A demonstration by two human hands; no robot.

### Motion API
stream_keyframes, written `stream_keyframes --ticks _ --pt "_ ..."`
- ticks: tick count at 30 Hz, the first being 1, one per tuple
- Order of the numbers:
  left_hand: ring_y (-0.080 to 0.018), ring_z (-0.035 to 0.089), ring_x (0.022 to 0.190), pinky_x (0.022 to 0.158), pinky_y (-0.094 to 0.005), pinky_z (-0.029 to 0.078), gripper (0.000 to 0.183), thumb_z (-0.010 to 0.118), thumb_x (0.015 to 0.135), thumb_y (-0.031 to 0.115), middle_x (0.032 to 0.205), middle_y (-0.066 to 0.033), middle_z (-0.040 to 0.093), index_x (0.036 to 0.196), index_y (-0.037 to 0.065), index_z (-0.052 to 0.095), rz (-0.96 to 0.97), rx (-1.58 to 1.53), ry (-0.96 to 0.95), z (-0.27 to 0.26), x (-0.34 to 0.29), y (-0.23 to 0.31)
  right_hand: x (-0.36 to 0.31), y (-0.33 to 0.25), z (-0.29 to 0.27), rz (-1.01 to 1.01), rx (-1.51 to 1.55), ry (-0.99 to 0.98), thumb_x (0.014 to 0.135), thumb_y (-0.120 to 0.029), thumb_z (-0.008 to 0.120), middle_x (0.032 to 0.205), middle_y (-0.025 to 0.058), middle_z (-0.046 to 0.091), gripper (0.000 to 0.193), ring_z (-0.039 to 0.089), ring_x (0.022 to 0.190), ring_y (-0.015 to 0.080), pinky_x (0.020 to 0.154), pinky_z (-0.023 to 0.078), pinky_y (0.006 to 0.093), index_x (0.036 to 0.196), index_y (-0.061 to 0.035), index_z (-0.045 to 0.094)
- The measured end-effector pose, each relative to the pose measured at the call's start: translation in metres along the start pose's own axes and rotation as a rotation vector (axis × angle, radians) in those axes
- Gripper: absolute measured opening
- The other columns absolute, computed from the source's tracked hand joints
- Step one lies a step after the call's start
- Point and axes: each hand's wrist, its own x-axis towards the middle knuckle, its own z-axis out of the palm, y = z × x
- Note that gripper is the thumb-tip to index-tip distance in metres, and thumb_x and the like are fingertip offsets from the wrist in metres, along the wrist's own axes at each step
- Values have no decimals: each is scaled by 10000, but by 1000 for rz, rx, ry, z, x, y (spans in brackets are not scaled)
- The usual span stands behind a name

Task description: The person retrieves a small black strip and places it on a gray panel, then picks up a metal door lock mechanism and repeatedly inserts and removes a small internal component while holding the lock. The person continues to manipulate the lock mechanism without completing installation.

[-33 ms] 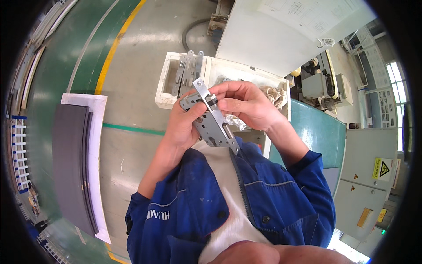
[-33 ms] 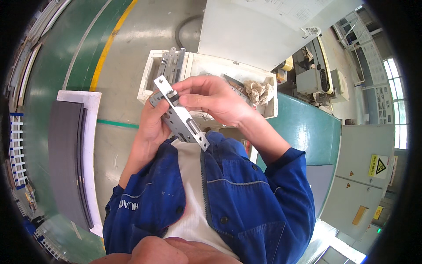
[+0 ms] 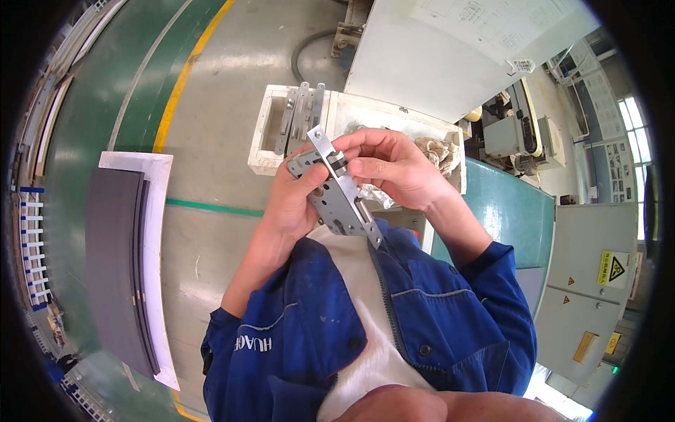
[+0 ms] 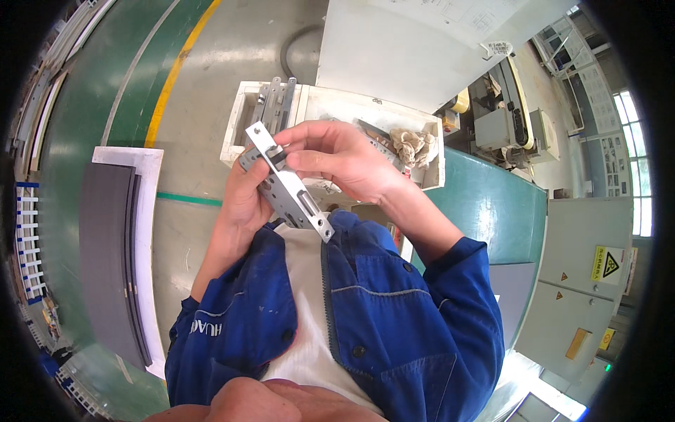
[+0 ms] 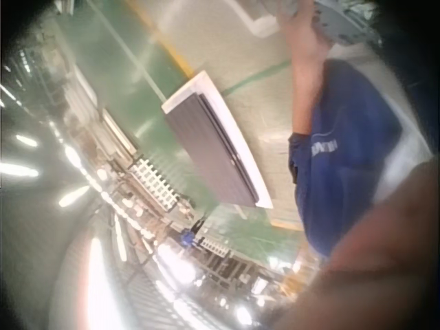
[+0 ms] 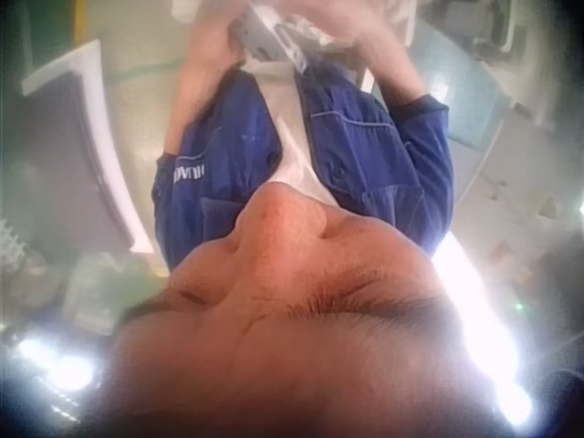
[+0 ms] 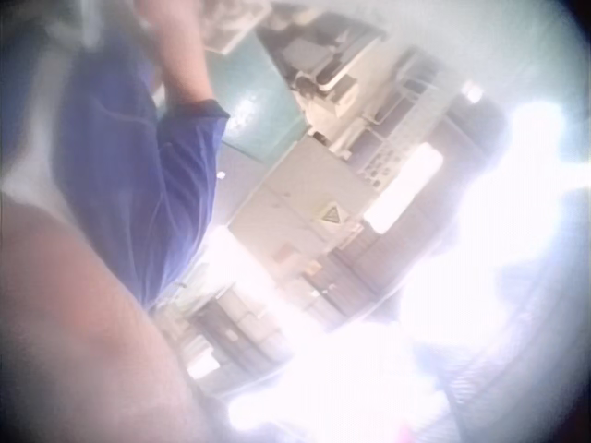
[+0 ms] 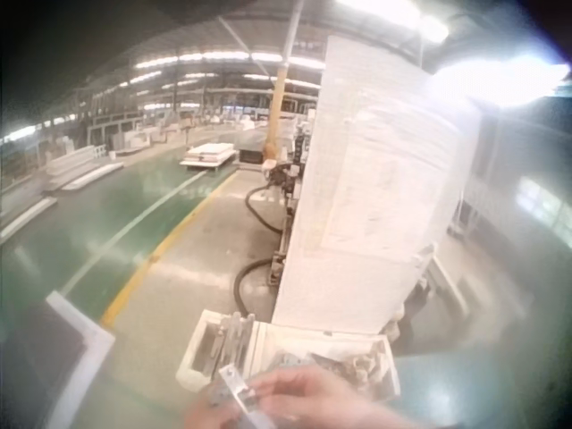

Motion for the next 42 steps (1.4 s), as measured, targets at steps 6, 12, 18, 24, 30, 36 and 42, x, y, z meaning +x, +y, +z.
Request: stream_keyframes --ticks 6,12,18,24,30,36,42 --pt "-203 689 871 822 -378 594 488 752 873 350 1000 -108 671 1150 8 540 -20 59 -23 2 8 -1 -4 0 -3 -222 -263 68 906 22 660 966 78 698 158 671 912 133 833 562 287 1062 42 655" --pt "-146 642 762 702 -311 560 494 626 911 526 865 -56 626 993 47 542 14 147 -82 -8 27 0 -6 -1 4 -255 -214 23 894 56 659 949 46 696 129 654 902 93 824 541 253 1021 34 671" --pt "-83 545 652 570 -239 447 246 565 957 275 725 4 564 799 90 541 34 291 41 -11 46 0 0 9 4 -274 -236 22 870 52 684 989 36 674 223 647 933 94 849 532 259 1073 1 608" --pt "-77 506 629 540 -255 431 345 496 1008 401 717 32 523 797 131 527 0 378 247 -4 53 -7 7 18 -11 -236 -237 87 889 34 661 963 31 662 197 635 886 82 793 526 248 1076 17 602" --pt "-92 548 739 625 -274 482 463 380 1041 521 833 5 545 988 92 546 -27 411 210 -10 50 -12 5 28 -16 -206 -283 144 896 -8 653 949 27 661 167 615 851 65 754 511 233 1055 22 612" --pt "-46 501 682 614 -239 445 371 470 1051 397 796 35 559 937 61 578 80 493 295 -1 47 -15 8 29 -17 -149 -364 273 870 -14 661 894 22 655 142 607 814 55 726 505 230 996 27 609" --pt "-48 562 745 643 -218 459 188 630 984 232 865 0 632 970 50 586 31 403 165 3 39 -2 11 22 -26 -61 -332 222 900 -46 632 872 3 625 84 579 769 55 693 486 218 968 1 616"
